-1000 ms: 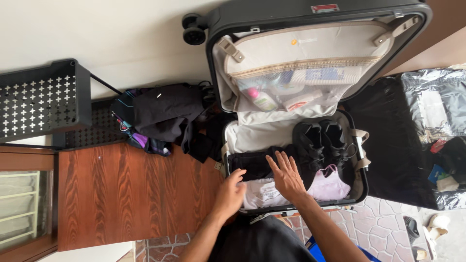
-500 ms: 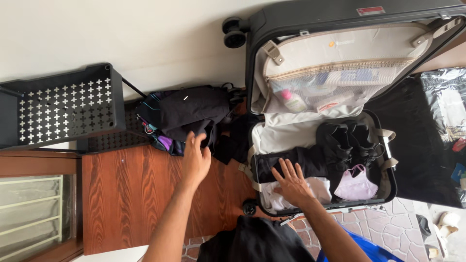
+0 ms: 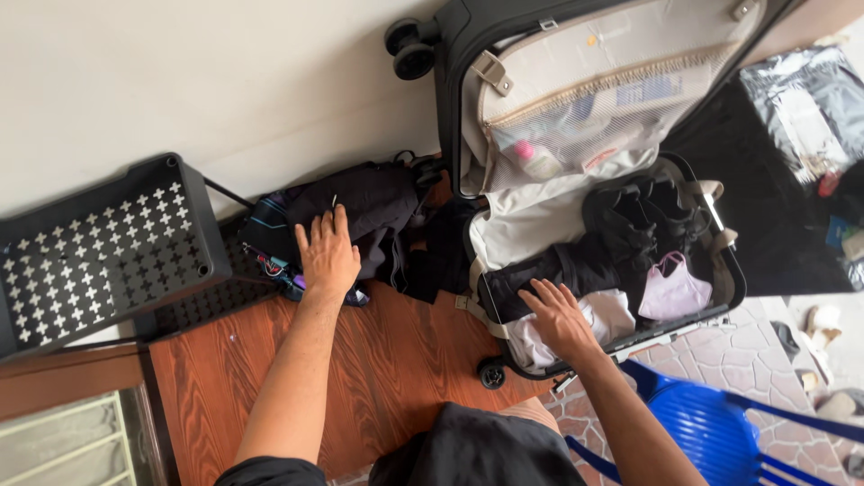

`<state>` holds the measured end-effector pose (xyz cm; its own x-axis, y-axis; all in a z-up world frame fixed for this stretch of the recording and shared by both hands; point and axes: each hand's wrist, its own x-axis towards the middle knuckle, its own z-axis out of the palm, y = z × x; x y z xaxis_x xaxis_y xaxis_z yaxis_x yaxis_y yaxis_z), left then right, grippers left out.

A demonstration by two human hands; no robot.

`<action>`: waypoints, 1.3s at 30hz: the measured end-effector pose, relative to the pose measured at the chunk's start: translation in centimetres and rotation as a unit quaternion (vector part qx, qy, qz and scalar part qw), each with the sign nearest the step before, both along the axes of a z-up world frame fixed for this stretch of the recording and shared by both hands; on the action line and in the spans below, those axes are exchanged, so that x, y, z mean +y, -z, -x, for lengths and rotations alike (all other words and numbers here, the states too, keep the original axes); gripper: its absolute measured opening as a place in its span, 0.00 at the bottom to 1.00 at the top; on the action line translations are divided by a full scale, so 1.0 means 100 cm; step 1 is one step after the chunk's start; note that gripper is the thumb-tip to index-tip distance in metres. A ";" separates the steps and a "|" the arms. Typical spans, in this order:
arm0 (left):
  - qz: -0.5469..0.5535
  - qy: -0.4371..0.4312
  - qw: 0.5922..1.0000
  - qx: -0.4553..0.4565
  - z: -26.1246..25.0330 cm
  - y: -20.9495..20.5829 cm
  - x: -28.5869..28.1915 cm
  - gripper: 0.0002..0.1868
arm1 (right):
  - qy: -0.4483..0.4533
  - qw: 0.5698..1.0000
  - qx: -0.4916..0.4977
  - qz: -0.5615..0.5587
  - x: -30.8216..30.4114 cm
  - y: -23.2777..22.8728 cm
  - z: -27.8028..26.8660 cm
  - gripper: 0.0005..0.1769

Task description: The person folds dark clothing items one at a time on a small wooden table, smoothing and folding each shirt or garment flat, then places the folded pieces into an open suitcase that already contains shoes and other packed items.

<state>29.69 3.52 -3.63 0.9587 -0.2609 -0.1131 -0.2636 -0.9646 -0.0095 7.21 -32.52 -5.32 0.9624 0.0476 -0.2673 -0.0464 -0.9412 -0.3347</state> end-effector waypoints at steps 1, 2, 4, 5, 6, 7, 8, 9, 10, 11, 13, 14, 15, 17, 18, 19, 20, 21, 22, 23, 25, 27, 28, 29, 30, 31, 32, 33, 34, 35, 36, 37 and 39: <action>0.003 -0.007 1.000 0.011 0.000 0.004 0.003 0.42 | 0.021 0.999 -0.027 -0.012 0.003 0.000 0.004 0.32; 0.005 -0.014 1.000 0.022 0.001 0.007 0.005 0.42 | 0.042 0.997 -0.055 -0.023 0.005 -0.001 0.008 0.29; 0.026 0.007 0.999 -0.036 0.003 0.011 0.007 0.31 | 0.063 0.994 -0.080 -0.034 0.011 -0.004 0.015 0.27; 0.037 0.018 0.997 -0.065 0.002 0.011 0.008 0.26 | 0.075 0.992 -0.093 -0.040 0.016 -0.006 0.019 0.26; 0.049 0.017 0.996 -0.069 0.000 0.009 0.009 0.21 | 0.076 0.991 -0.104 -0.038 0.019 -0.008 0.021 0.25; 0.060 0.014 0.995 -0.073 -0.001 0.005 0.011 0.16 | 0.076 0.990 -0.115 -0.038 0.021 -0.011 0.024 0.24; 0.071 0.011 0.994 -0.076 -0.001 0.000 0.012 0.12 | 0.075 0.989 -0.125 -0.037 0.024 -0.014 0.027 0.23; 0.097 0.003 0.992 -0.075 -0.003 -0.008 0.012 0.11 | 0.077 0.988 -0.130 -0.041 0.026 -0.017 0.028 0.23; 0.122 -0.005 0.990 -0.073 -0.005 -0.018 0.012 0.11 | 0.078 0.987 -0.136 -0.045 0.028 -0.021 0.029 0.23; 0.147 -0.016 0.986 -0.072 -0.004 -0.029 0.012 0.10 | 0.077 0.986 -0.141 -0.049 0.030 -0.024 0.030 0.23; 0.219 -0.031 0.971 -0.097 0.007 -0.052 0.006 0.11 | 0.074 0.984 -0.148 -0.067 0.034 -0.033 0.030 0.23; 0.254 -0.039 0.960 -0.110 0.015 -0.064 0.003 0.11 | 0.071 0.983 -0.152 -0.075 0.036 -0.038 0.029 0.23; 0.291 -0.058 0.951 -0.088 0.023 -0.076 -0.001 0.12 | 0.074 0.980 -0.157 -0.093 0.038 -0.044 0.028 0.23; 0.363 -0.094 0.926 -0.042 0.044 -0.095 -0.009 0.15 | 0.078 0.975 -0.163 -0.131 0.043 -0.054 0.029 0.23; 0.388 -0.103 0.915 -0.033 0.055 -0.103 -0.013 0.15 | 0.080 0.974 -0.156 -0.146 0.046 -0.059 0.028 0.24; 0.411 -0.111 0.904 -0.025 0.066 -0.110 -0.017 0.16 | 0.081 0.972 -0.149 -0.162 0.050 -0.064 0.027 0.24; 0.434 -0.119 0.893 -0.018 0.077 -0.116 -0.021 0.17 | 0.082 0.970 -0.141 -0.177 0.053 -0.068 0.026 0.24; 0.466 -0.122 0.876 -0.016 0.089 -0.122 -0.025 0.17 | 0.095 0.966 -0.113 -0.213 0.056 -0.073 0.025 0.25; 0.498 -0.125 0.858 -0.014 0.101 -0.125 -0.029 0.18 | 0.107 0.959 -0.085 -0.248 0.058 -0.077 0.026 0.26; 0.529 -0.126 0.839 -0.010 0.114 -0.128 -0.033 0.18 | 0.122 0.950 -0.054 -0.281 0.061 -0.080 0.029 0.27; 0.569 -0.161 0.806 0.026 0.139 -0.133 -0.036 0.20 | 0.137 0.926 0.047 -0.349 0.072 -0.083 0.035 0.33; 0.635 -0.171 0.751 0.057 0.159 -0.133 -0.042 0.22 | 0.122 0.907 0.122 -0.385 0.075 -0.085 0.044 0.38; 0.679 -0.163 0.712 0.070 0.170 -0.133 -0.045 0.23 | 0.101 0.904 0.148 -0.389 0.079 -0.085 0.049 0.40; 0.720 -0.156 0.671 0.080 0.181 -0.132 -0.049 0.25 | 0.078 0.900 0.173 -0.393 0.081 -0.085 0.054 0.43; 0.727 -0.184 0.655 0.092 0.191 -0.130 -0.055 0.26 | 0.108 0.867 0.217 -0.436 0.080 -0.086 0.059 0.46; 0.732 -0.214 0.638 0.103 0.200 -0.128 -0.062 0.29 | 0.135 0.828 0.261 -0.477 0.082 -0.088 0.067 0.49; 0.737 -0.243 0.621 0.114 0.210 -0.127 -0.067 0.32 | 0.162 0.785 0.304 -0.515 0.082 -0.090 0.073 0.52; 0.741 -0.222 0.620 0.130 0.220 -0.127 -0.072 0.33 | 0.177 0.763 0.273 -0.559 0.082 -0.091 0.078 0.53; 0.745 -0.201 0.619 0.146 0.231 -0.126 -0.078 0.34 | 0.192 0.738 0.242 -0.600 0.080 -0.092 0.082 0.54; 0.747 -0.182 0.618 0.163 0.243 -0.125 -0.084 0.35 | 0.208 0.709 0.212 -0.640 0.079 -0.093 0.088 0.56; 0.738 -0.185 0.626 0.171 0.256 -0.124 -0.089 0.38 | 0.217 0.731 0.181 -0.621 0.076 -0.093 0.091 0.55; 0.730 -0.185 0.633 0.180 0.271 -0.124 -0.093 0.42 | 0.227 0.751 0.147 -0.602 0.071 -0.093 0.092 0.54; 0.714 -0.194 0.636 0.219 0.291 -0.121 -0.098 0.43 | 0.235 0.783 0.088 -0.570 0.065 -0.094 0.099 0.55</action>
<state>0.56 -6.31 8.49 0.9402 -0.1519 -0.3049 0.3214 0.0988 0.9418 -2.64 -26.00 4.12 0.8984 0.0037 -0.4392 -0.4374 0.0987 -0.8939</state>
